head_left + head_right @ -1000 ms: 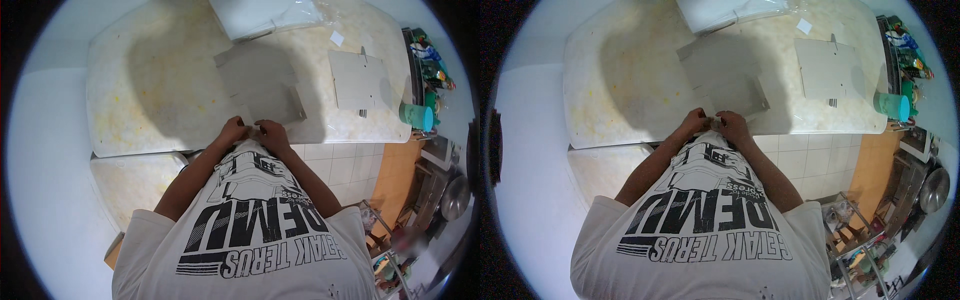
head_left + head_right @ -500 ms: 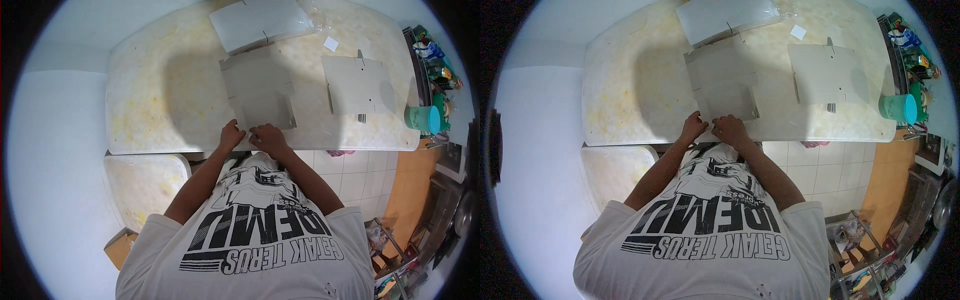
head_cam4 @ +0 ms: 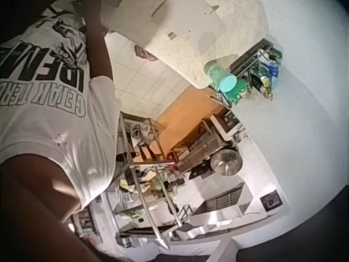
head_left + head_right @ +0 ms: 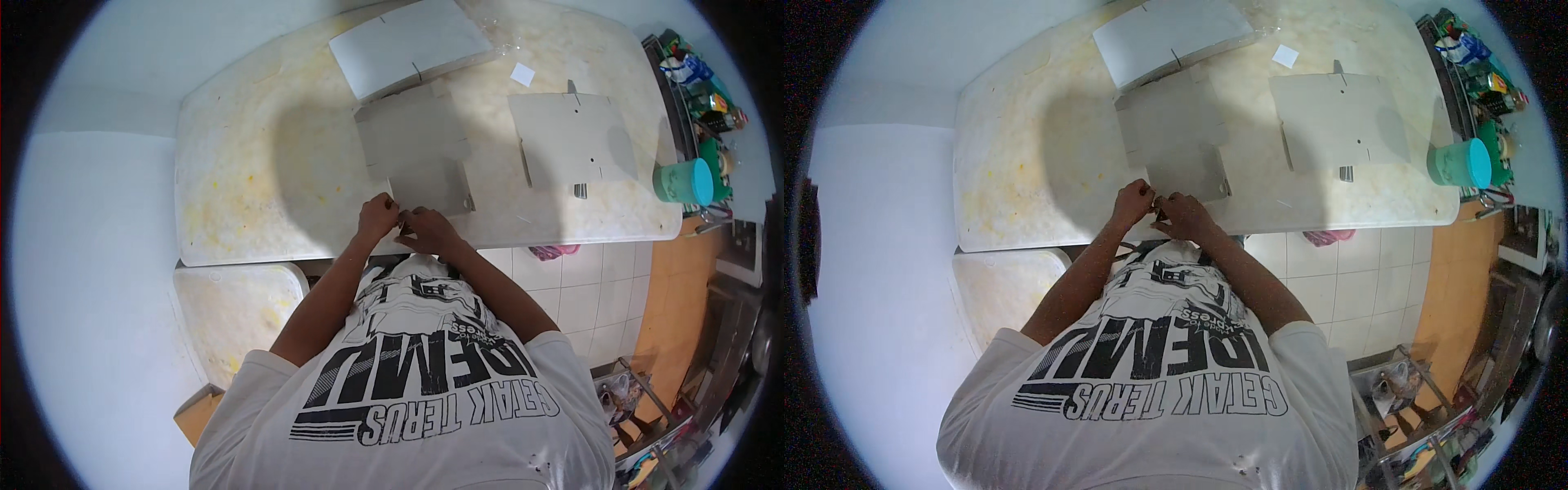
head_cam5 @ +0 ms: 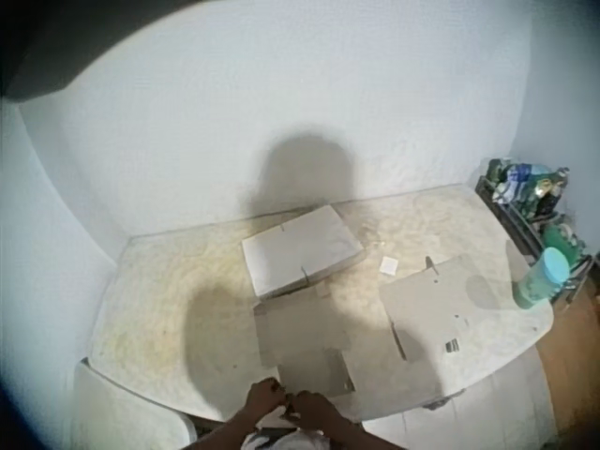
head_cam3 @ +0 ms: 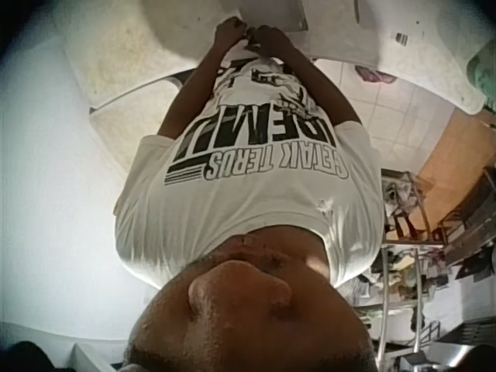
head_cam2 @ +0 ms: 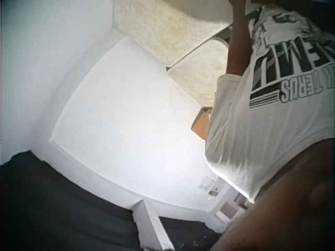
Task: The person assembles cardboard boxes by hand on a counter, folding the side flaps and tucking them into the main body to form a rectangular box and then setting the completed box aside.
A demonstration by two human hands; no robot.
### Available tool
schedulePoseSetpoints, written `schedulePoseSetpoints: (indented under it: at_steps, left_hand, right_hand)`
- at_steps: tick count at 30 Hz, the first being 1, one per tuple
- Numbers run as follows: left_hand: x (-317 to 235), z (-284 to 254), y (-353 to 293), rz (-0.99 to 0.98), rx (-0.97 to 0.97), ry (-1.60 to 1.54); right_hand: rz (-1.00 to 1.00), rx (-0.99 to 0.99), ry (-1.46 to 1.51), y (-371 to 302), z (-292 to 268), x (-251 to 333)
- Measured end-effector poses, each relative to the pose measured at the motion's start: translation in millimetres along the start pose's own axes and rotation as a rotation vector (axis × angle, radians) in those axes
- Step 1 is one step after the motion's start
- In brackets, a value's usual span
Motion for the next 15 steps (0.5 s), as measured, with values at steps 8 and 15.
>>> schedulePoseSetpoints:
  at_steps: [8, 15]
  left_hand:
    - [2, -20, -15, 0.843, 0.091, -0.012]
    - [10, 1, 6, 0.847, 0.240, -0.097]
  right_hand:
    - [0.231, 0.013, -0.071, 8, -20, 1]
    - [0.504, 0.048, 0.155, 8, -30, -2]
Point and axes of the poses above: each hand's wrist, its own y-axis towards the middle knuckle, its own z-axis out of the palm, x = y × z, the point moved 3 cm from there along y, towards the middle knuckle, and after that the axes turned 2 degrees about y, right-handed, at the moved point
